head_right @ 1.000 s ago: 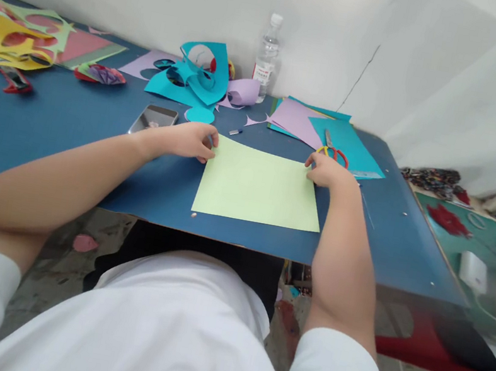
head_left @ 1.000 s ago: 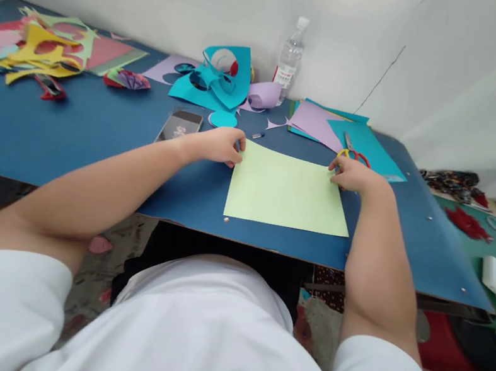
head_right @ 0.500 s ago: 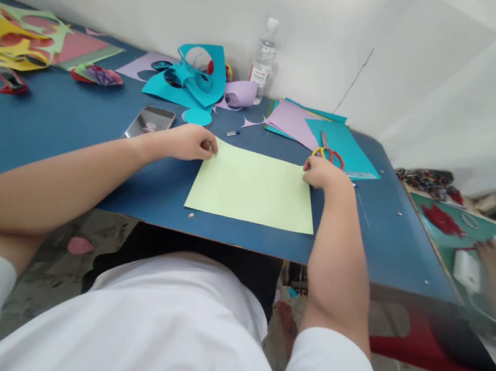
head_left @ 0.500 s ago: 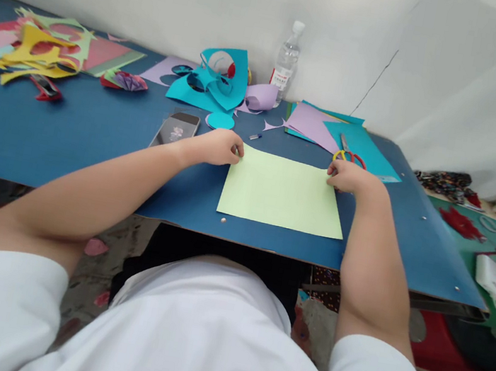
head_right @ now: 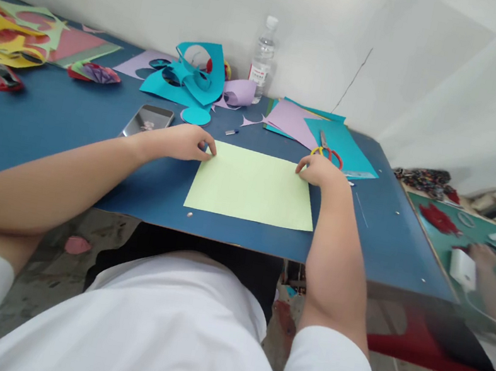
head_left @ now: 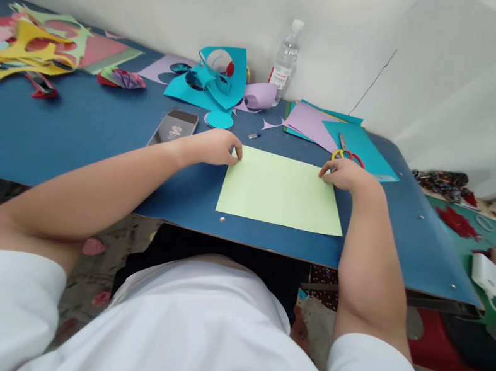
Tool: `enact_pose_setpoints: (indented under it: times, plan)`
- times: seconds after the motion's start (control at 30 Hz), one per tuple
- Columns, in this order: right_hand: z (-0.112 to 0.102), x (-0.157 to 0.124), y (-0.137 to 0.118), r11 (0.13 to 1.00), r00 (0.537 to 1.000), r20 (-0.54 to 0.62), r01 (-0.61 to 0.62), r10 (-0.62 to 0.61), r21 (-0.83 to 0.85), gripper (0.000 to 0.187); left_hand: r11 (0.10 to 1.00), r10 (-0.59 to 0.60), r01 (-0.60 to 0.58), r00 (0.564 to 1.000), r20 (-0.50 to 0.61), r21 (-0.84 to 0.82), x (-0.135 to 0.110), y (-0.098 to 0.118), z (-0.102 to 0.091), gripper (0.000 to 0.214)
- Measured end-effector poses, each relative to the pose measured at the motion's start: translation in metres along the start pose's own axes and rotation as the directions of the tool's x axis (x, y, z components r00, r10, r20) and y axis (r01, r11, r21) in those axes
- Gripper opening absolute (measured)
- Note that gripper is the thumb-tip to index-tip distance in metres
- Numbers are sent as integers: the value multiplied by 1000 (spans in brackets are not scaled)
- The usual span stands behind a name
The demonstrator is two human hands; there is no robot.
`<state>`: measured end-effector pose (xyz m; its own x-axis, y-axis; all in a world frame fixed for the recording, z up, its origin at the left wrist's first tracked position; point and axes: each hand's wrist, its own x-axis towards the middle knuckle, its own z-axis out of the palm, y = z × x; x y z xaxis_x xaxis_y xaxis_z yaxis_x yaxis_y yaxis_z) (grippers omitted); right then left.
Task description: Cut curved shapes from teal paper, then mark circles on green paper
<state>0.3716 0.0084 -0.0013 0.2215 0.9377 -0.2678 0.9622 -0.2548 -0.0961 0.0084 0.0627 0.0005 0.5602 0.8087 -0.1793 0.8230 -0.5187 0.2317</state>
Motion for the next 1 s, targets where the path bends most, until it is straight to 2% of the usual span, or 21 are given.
enact_pose_setpoints:
  times: [0.1,0.17,0.23,0.3,0.4,0.47,0.57,0.67,0.8,0.9,1.0]
  plan:
    - [1,-3,-8,1000,999,-51,-6,4,-26,20,1000,10,-10,1000,29,-2,0,0,-2,58]
    - [4,-9,-19,999,997,-76,10,-13,-35,33,1000,7,-7,998,57,-2,-1,0,-4,64]
    - [11,-15,-38,994,991,-87,103,-105,-23,54,1000,7,-8,996,90,14,-1,0,-6,71]
    - [24,-23,-61,953,945,-130,304,-299,15,66,999,15,-19,993,115,34,-2,-1,-6,81]
    - [48,-32,-100,814,815,-124,576,-565,72,88,996,52,-61,990,130,61,0,-4,-2,93]
    - [59,-37,-120,772,779,-32,626,-627,106,108,991,96,-107,987,131,80,2,-9,1,97]
    - [64,-38,-129,776,769,106,622,-630,106,123,979,155,-172,977,147,113,3,-14,4,98]
    - [56,-34,-112,816,797,175,564,-579,129,133,969,170,-202,964,205,145,-1,-14,2,111]
    - [44,-29,-61,908,880,221,406,-420,108,142,966,132,-188,950,284,179,-10,-6,-5,130]
    - [37,-30,-15,954,928,223,295,-300,56,139,965,115,-178,948,297,194,-13,-2,-8,131]
    - [31,-35,26,975,962,159,217,-222,48,126,963,106,-172,950,295,208,-13,0,-8,127]
